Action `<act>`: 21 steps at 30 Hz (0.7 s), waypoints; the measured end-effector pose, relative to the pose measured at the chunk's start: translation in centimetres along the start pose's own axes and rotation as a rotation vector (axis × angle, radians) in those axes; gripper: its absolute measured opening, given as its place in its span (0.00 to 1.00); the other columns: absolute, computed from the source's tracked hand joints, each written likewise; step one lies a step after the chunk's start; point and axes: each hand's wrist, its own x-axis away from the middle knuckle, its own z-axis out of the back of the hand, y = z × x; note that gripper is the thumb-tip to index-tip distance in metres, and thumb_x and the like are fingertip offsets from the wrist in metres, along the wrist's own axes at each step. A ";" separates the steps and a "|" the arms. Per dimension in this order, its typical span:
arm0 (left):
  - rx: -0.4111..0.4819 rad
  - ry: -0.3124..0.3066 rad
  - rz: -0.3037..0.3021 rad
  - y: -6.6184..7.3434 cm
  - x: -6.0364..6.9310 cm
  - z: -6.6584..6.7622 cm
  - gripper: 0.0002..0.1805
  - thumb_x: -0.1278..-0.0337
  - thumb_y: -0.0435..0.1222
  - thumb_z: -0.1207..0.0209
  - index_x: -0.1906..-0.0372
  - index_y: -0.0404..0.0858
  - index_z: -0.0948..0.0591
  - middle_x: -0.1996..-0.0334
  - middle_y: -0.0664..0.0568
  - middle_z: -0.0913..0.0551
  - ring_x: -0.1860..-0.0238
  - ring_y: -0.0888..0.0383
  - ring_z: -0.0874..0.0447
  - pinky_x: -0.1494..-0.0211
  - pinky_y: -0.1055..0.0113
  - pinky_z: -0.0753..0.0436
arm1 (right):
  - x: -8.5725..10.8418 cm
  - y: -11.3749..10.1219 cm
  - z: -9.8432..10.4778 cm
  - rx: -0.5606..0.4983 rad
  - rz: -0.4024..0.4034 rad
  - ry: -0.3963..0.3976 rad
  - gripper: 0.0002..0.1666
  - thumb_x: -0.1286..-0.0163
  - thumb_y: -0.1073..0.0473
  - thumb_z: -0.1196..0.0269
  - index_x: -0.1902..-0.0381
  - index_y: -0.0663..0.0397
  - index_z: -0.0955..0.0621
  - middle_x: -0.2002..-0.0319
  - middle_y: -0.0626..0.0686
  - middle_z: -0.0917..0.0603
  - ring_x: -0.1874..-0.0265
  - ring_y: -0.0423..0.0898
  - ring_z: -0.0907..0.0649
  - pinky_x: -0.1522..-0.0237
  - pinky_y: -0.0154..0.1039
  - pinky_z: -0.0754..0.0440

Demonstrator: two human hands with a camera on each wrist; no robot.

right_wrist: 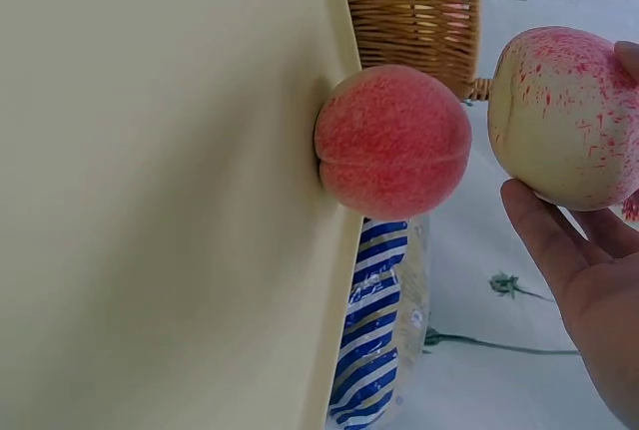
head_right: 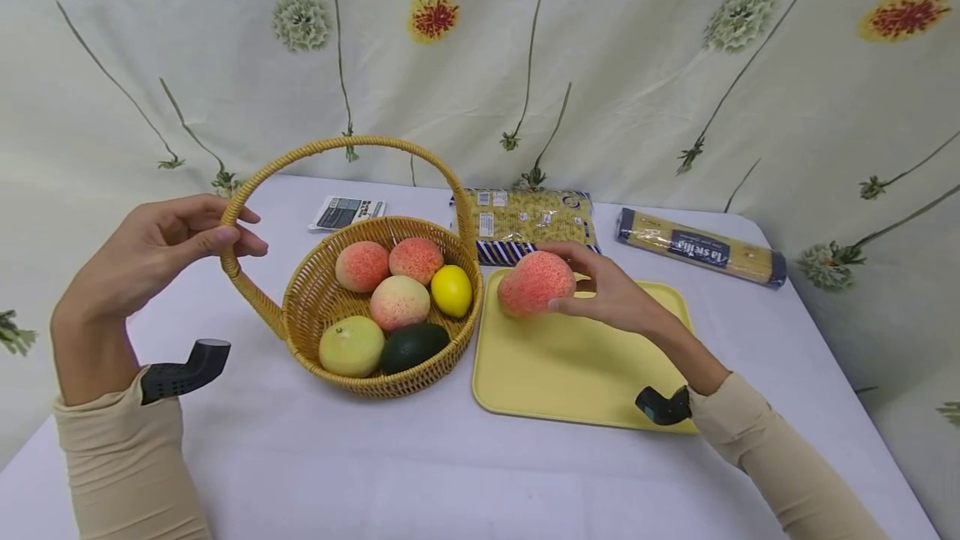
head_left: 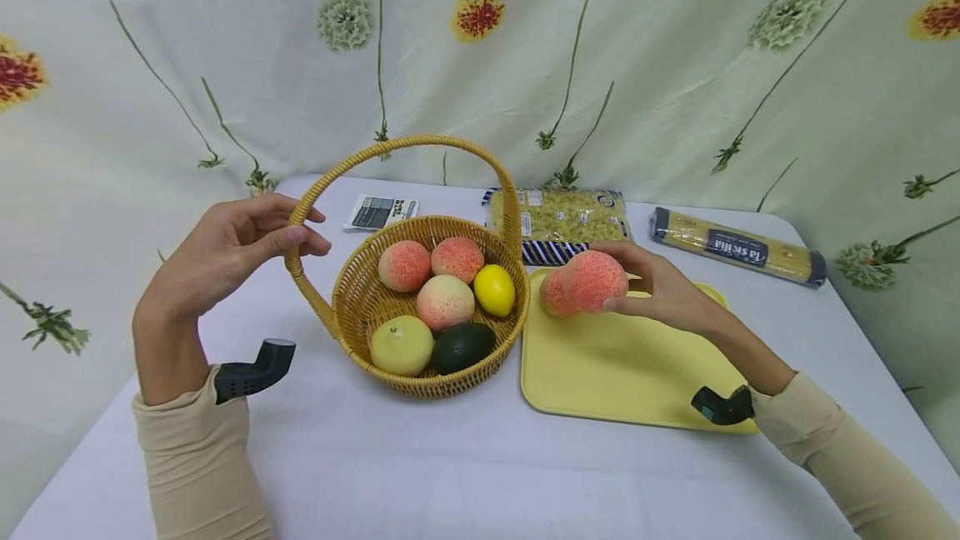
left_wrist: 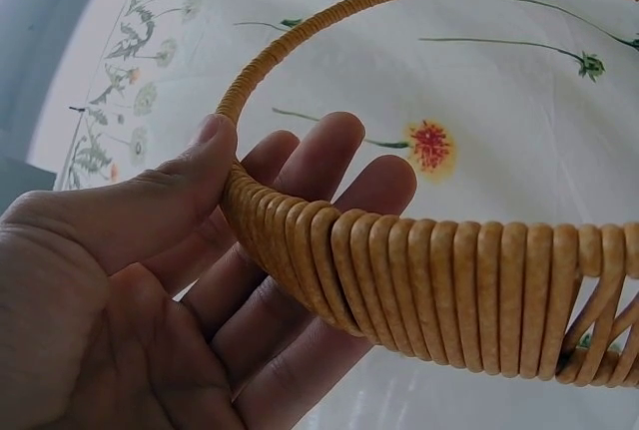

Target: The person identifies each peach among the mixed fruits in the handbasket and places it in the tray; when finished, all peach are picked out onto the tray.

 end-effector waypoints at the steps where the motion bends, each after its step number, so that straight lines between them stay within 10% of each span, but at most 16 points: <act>1: -0.001 0.001 0.002 0.0 0.0 0.0 0.10 0.33 0.31 0.46 0.50 0.33 0.23 0.64 0.45 0.13 0.60 0.58 0.14 0.50 0.75 0.26 | 0.1 0.3 0.1 -0.009 -0.001 0.007 0.39 0.38 0.67 0.35 0.31 0.57 0.36 0.36 0.55 0.31 0.41 0.45 0.25 0.47 0.38 0.22; 21: 0.001 0.000 0.000 0.1 0.0 0.0 0.10 0.33 0.30 0.46 0.50 0.33 0.23 0.65 0.48 0.12 0.60 0.59 0.14 0.50 0.75 0.27 | 1.7 4.0 1.6 -0.127 -0.032 0.095 0.36 0.34 0.70 0.40 0.31 0.65 0.40 0.39 0.50 0.29 0.45 0.37 0.23 0.52 0.35 0.20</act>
